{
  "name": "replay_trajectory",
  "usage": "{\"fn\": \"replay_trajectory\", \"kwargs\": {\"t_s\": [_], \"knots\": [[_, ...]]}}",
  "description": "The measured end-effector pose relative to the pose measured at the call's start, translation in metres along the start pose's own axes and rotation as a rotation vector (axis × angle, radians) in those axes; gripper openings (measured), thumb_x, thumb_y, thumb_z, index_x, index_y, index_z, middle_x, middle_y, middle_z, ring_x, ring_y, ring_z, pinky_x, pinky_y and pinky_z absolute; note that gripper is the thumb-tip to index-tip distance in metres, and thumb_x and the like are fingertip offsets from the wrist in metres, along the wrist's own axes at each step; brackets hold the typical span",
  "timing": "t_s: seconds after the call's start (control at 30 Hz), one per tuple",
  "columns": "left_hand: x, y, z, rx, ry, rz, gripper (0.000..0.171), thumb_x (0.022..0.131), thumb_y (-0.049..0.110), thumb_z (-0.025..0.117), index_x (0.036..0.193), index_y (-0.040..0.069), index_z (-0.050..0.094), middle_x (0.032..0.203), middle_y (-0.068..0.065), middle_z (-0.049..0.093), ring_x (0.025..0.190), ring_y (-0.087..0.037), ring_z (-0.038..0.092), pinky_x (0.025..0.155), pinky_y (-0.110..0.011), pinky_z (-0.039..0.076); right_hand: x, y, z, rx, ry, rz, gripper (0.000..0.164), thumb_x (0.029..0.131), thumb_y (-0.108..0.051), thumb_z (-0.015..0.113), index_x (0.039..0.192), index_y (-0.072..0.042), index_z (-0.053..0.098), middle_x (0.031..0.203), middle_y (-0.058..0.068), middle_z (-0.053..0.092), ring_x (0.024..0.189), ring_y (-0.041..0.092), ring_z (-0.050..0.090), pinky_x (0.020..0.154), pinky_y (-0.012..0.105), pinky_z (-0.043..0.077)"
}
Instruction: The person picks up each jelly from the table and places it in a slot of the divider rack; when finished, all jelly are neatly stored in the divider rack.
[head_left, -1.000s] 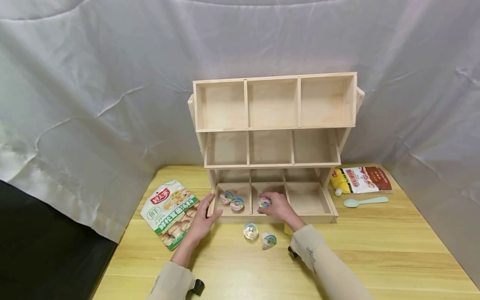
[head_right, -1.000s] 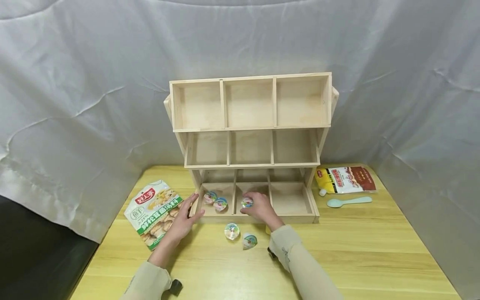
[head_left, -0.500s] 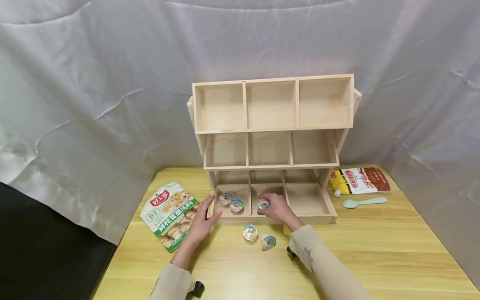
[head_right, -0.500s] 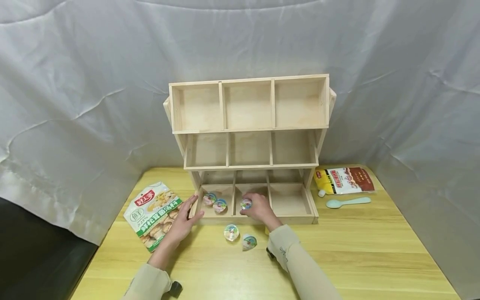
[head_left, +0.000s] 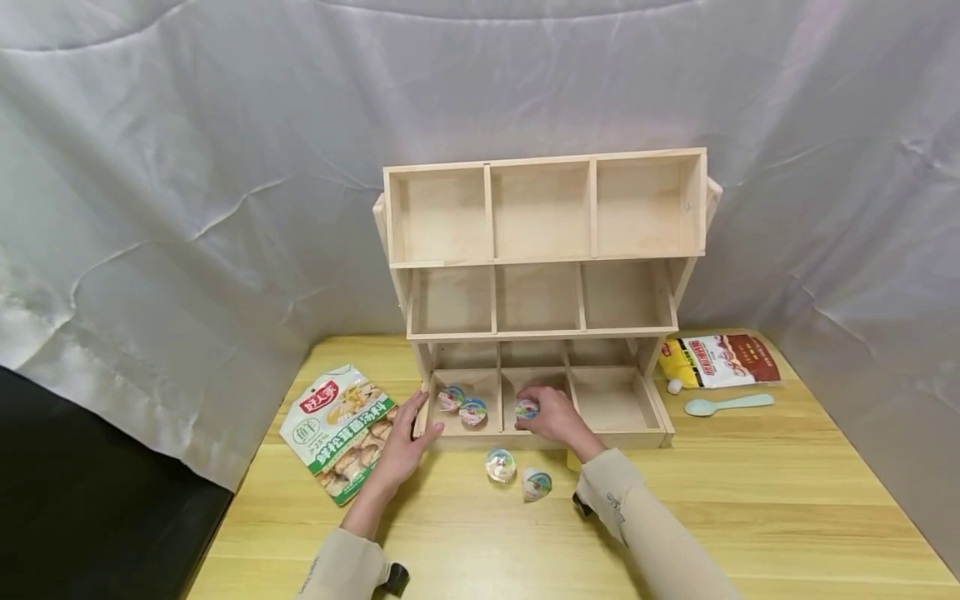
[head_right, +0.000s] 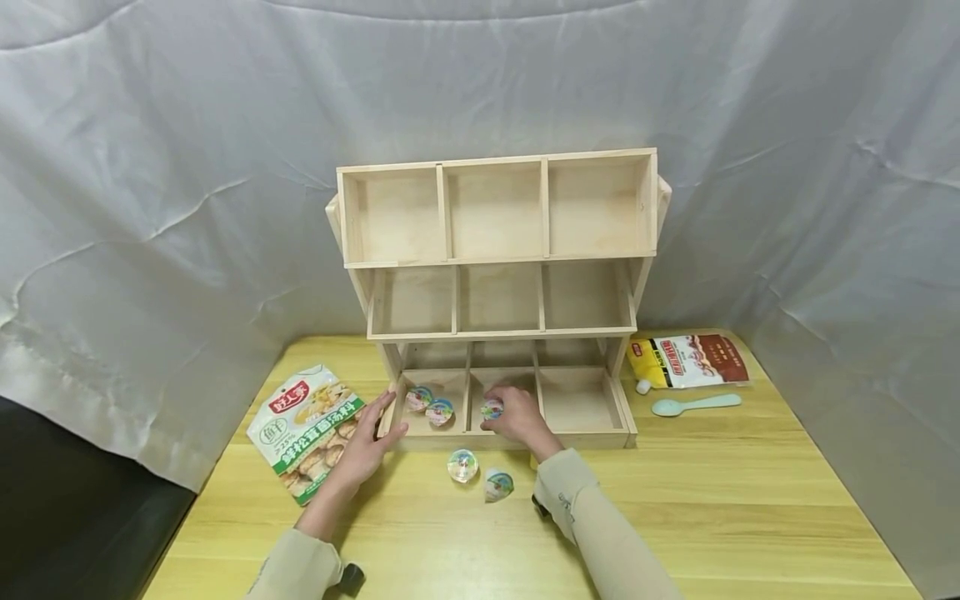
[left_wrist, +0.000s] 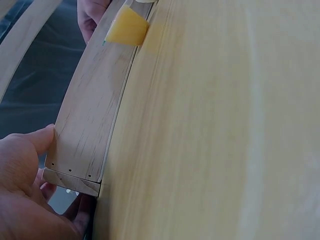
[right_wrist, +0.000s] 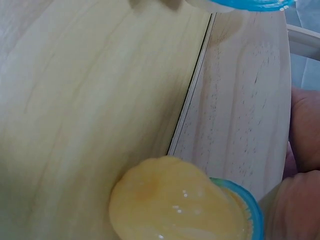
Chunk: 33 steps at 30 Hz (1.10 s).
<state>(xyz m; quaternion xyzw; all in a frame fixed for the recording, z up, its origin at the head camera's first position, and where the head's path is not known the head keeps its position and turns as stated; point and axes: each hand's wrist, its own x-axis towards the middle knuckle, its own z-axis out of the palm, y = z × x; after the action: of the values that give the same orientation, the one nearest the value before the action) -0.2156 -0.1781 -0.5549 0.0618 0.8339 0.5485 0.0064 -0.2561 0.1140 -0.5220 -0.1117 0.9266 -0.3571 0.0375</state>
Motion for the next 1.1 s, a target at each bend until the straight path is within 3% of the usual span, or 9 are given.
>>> {"fn": "replay_trajectory", "kwargs": {"t_s": [0.43, 0.77, 1.1], "knots": [[-0.0007, 0.001, 0.0006, -0.012, -0.002, -0.02, 0.069, 0.103, 0.025, 0.066, 0.163, 0.015, 0.033, 0.173, -0.011, 0.018, 0.158, -0.04, 0.017, 0.128, -0.058, 0.017, -0.0002, 0.0024, 0.002, -0.008, 0.002, 0.002, 0.052, 0.078, -0.018, 0.092, 0.124, -0.003, 0.072, 0.113, 0.012, 0.075, 0.103, 0.03, 0.07, 0.094, 0.048, 0.058], [-0.0012, 0.0041, 0.0005, -0.021, 0.005, -0.01, 0.068, 0.103, 0.024, 0.066, 0.162, 0.012, 0.034, 0.172, -0.015, 0.019, 0.157, -0.044, 0.018, 0.127, -0.063, 0.017, -0.0001, 0.0001, 0.0003, 0.017, -0.02, 0.044, 0.054, 0.079, -0.021, 0.092, 0.126, -0.005, 0.072, 0.115, 0.011, 0.075, 0.106, 0.028, 0.07, 0.098, 0.046, 0.057], [-0.0017, 0.0068, 0.0034, -0.029, 0.027, -0.016, 0.069, 0.102, 0.021, 0.066, 0.161, 0.007, 0.033, 0.171, -0.018, 0.018, 0.157, -0.045, 0.018, 0.127, -0.063, 0.019, -0.0002, 0.0014, 0.0008, 0.025, -0.013, 0.019, 0.057, 0.078, -0.024, 0.093, 0.127, -0.005, 0.071, 0.114, 0.011, 0.075, 0.101, 0.026, 0.07, 0.095, 0.046, 0.058]]}}
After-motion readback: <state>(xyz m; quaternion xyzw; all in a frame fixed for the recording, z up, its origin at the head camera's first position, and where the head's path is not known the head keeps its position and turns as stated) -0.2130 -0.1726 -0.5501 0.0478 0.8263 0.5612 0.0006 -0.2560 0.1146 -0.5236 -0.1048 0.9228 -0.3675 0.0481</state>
